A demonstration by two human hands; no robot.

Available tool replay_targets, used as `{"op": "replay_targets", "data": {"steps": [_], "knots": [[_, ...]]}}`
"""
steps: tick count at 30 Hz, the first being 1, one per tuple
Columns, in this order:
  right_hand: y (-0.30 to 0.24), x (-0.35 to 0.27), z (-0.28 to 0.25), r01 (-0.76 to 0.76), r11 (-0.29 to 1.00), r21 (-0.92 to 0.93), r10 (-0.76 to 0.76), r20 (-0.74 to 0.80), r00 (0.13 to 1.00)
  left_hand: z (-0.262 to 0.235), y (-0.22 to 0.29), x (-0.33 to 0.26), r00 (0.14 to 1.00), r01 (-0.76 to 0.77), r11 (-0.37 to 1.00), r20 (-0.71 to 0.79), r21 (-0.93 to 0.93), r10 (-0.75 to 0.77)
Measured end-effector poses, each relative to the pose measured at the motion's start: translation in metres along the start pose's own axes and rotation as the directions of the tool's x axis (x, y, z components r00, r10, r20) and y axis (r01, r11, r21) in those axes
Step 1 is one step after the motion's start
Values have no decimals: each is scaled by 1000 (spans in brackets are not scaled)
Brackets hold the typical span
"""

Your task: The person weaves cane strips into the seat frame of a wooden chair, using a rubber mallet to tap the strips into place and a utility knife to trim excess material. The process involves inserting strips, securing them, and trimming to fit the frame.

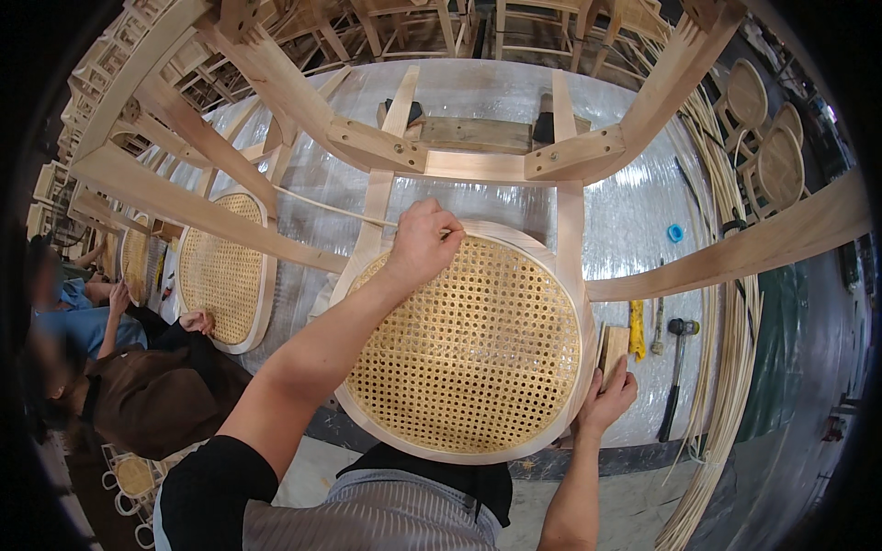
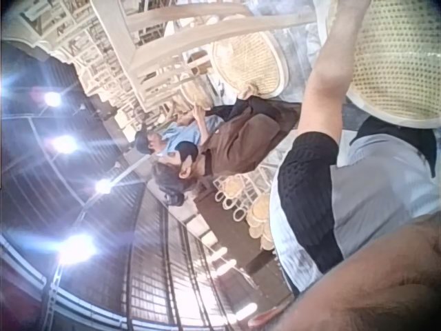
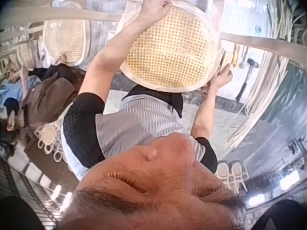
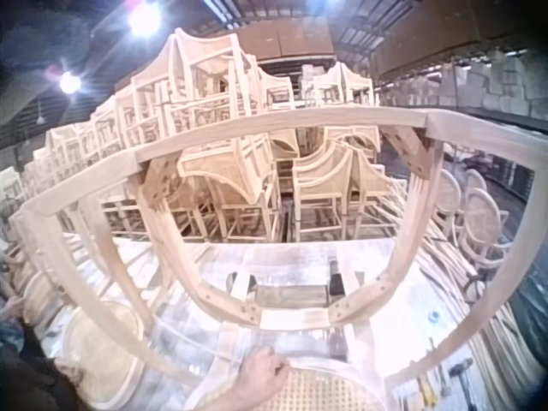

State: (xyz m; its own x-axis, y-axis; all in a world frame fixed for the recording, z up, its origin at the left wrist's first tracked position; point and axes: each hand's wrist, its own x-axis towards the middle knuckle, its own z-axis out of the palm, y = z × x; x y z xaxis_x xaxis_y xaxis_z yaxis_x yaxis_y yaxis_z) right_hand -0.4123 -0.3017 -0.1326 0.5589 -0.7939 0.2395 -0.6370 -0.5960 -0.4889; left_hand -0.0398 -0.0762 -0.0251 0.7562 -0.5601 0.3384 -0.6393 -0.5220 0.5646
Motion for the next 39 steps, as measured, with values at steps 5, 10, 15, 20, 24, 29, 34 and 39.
{"op": "replay_targets", "data": {"steps": [5, 10, 15, 20, 24, 29, 34, 39], "knots": [[-2, 1, 0, -9, 1000, -4, 10, 8, 1000, 1, 2, 5, 994, 106, 994, 29, 19, -107], [-4, 1, -2, -8, 1000, -12, 8, -8, 1000, 3, 6, 9, 980, 192, 981, 56, 21, -193], [-5, 1, -1, 12, 1000, -21, -13, -29, 999, 4, 4, 11, 978, 192, 980, 68, 44, -195], [-7, 1, 0, -2, 999, -34, 0, -33, 999, 3, 4, 14, 974, 200, 973, 88, 113, -210], [-4, 3, -1, 1, 999, -44, -3, -40, 999, 4, 6, 14, 973, 205, 972, 88, 112, -215], [-8, 3, -1, -4, 998, -57, 1, -53, 999, 1, 7, 13, 967, 228, 970, 98, 86, -236], [-7, 4, -2, 13, 998, -62, -19, -83, 996, 2, 8, 14, 972, 209, 973, 90, 100, -218], [-9, 4, -3, 7, 997, -70, -12, -72, 997, 3, 8, 12, 969, 216, 971, 100, 106, -227]]}}
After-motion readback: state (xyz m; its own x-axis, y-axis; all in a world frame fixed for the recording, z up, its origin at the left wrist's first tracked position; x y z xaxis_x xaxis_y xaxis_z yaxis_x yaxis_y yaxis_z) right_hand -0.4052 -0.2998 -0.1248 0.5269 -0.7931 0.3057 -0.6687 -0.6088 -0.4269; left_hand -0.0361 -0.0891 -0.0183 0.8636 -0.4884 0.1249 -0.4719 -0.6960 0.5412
